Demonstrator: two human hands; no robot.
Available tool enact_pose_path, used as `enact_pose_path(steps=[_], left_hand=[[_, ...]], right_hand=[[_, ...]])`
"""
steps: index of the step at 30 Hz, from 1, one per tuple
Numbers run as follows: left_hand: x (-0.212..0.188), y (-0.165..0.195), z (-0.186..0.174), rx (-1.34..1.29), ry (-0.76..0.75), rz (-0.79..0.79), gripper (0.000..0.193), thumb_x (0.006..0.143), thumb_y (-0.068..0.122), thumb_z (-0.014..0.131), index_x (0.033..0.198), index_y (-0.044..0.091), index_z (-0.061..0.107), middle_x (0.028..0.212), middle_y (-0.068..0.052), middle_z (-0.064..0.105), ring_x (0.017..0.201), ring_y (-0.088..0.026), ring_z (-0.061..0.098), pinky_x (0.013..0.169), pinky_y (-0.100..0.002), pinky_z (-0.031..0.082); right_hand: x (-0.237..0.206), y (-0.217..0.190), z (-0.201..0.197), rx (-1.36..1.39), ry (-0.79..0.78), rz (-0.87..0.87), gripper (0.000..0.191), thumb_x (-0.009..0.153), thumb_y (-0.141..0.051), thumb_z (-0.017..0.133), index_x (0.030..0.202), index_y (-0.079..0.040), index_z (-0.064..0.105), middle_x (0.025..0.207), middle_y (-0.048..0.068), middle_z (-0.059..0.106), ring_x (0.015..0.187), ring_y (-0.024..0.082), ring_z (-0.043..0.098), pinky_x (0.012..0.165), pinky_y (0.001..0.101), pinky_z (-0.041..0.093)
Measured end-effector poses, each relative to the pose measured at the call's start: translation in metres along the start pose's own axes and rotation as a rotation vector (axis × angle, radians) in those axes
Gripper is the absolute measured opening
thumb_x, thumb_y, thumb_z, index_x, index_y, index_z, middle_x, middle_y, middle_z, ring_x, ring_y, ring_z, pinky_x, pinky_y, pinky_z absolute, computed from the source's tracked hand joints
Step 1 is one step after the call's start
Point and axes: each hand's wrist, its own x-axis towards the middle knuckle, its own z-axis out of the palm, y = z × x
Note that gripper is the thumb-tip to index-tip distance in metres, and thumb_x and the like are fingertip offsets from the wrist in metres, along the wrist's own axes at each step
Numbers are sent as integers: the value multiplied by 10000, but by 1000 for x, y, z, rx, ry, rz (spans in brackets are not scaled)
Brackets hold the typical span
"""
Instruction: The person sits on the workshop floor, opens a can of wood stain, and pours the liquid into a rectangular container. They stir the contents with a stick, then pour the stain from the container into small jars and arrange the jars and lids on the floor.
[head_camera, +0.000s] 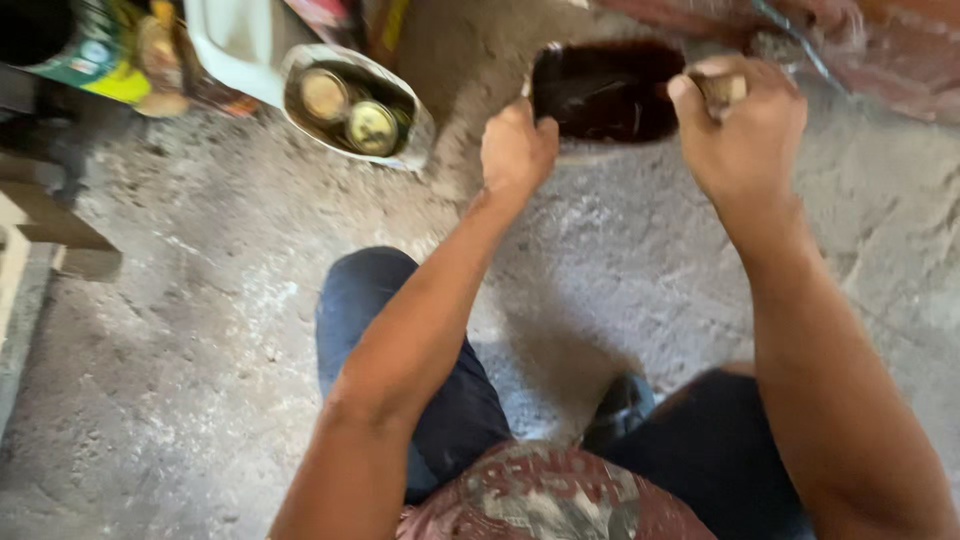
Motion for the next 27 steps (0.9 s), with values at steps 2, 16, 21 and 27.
enact_pose_path(steps=[2, 16, 21, 27], left_hand=[[8, 1, -9, -19, -9, 4, 257, 797, 233, 618, 941, 47, 721, 874, -310, 702, 876, -508, 683, 830, -569, 549], [8, 5, -36, 9, 6, -15, 231, 865, 246, 597, 941, 87, 747, 865, -280, 714, 854, -474, 706, 803, -546, 573], [-2, 4, -45, -101, 32, 81, 211, 843, 208, 646, 947, 54, 745, 869, -259, 720, 869, -453, 702, 794, -522, 563], [-5, -1, -52, -181, 4, 72, 258, 836, 233, 672, 982, 41, 763, 899, -257, 724, 886, -440, 716, 814, -485, 573]], right_hand=[[1, -6, 3, 88, 20, 110, 118, 1046, -94, 780, 1039, 17, 742, 932, 153, 735, 818, 240, 684, 730, 361, 540], [-3, -11, 12, 313, -160, 183, 76, 1074, -81, 750, 1127, -27, 762, 1047, 110, 762, 899, 143, 704, 861, 285, 552], [0, -9, 14, 191, -222, 407, 99, 996, -110, 789, 1071, -46, 777, 918, 81, 760, 778, 137, 691, 734, 275, 534], [-2, -8, 17, 340, -255, 466, 152, 969, -139, 806, 1097, -63, 772, 908, 85, 755, 790, 119, 652, 733, 266, 532]])
